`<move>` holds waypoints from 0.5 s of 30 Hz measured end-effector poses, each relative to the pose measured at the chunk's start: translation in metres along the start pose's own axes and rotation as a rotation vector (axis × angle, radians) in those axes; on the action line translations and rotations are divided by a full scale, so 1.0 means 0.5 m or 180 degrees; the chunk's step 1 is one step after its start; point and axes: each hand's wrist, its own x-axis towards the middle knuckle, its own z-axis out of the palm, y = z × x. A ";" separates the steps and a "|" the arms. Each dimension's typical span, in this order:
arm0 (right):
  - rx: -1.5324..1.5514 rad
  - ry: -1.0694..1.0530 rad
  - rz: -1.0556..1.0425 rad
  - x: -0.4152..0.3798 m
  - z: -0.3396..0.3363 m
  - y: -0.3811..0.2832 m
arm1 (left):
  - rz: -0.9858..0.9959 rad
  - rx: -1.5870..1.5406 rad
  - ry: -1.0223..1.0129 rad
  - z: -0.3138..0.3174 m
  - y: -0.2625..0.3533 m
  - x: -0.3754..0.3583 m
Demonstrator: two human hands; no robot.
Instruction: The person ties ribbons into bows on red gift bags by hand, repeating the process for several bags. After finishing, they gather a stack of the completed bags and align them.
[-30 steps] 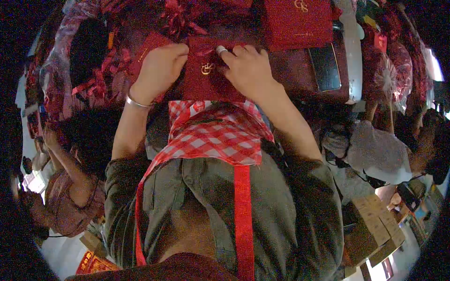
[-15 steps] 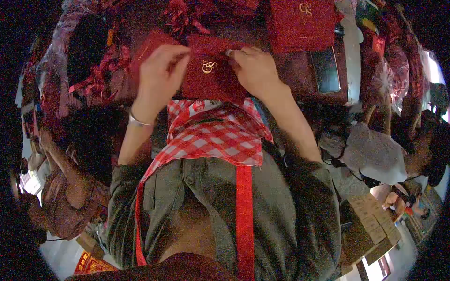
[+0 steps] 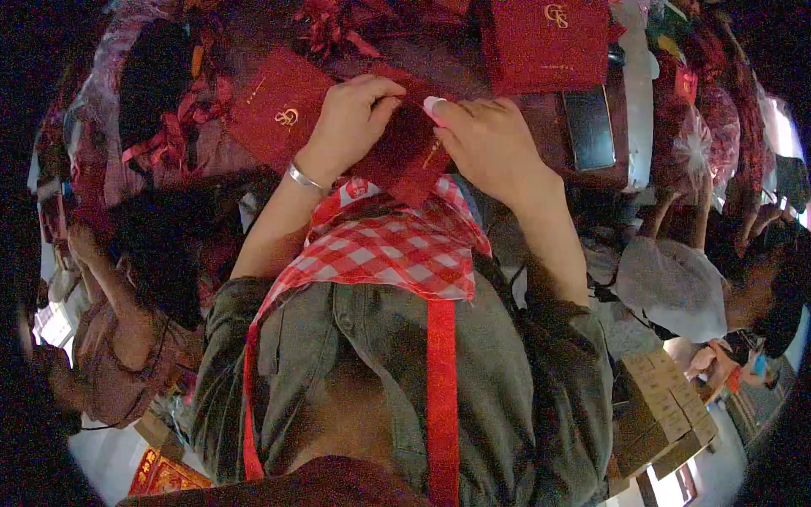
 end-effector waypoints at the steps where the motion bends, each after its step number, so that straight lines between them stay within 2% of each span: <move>1: 0.0012 0.0002 0.0041 -0.007 -0.011 -0.002 | -0.0049 0.0044 -0.0031 -0.001 0.003 0.005; 4: 0.0001 -0.0182 0.0265 -0.015 -0.042 -0.010 | -0.0070 0.0022 -0.0070 -0.002 0.015 0.013; 6: 0.0155 0.0038 0.0305 -0.026 -0.037 0.006 | 0.0009 0.0031 0.0051 0.011 0.011 0.013; 7: 0.0430 0.0422 0.0265 -0.021 -0.024 0.011 | 0.0092 0.0031 0.0171 0.015 0.011 0.013; 8: 0.0423 0.0421 0.0273 -0.019 -0.015 0.018 | 0.0097 0.0022 0.0168 0.014 0.014 0.012; 10: 0.0416 0.0646 0.0461 -0.015 -0.004 0.027 | 0.0311 0.0013 0.0663 -0.002 0.021 0.007; 14: 0.0338 0.0592 0.0800 -0.026 0.021 0.033 | -0.0445 0.0582 0.0337 -0.052 -0.004 -0.024; 15: 0.0349 0.0589 0.0806 -0.029 0.026 0.033 | -0.0450 0.0586 0.0327 -0.054 0.002 -0.026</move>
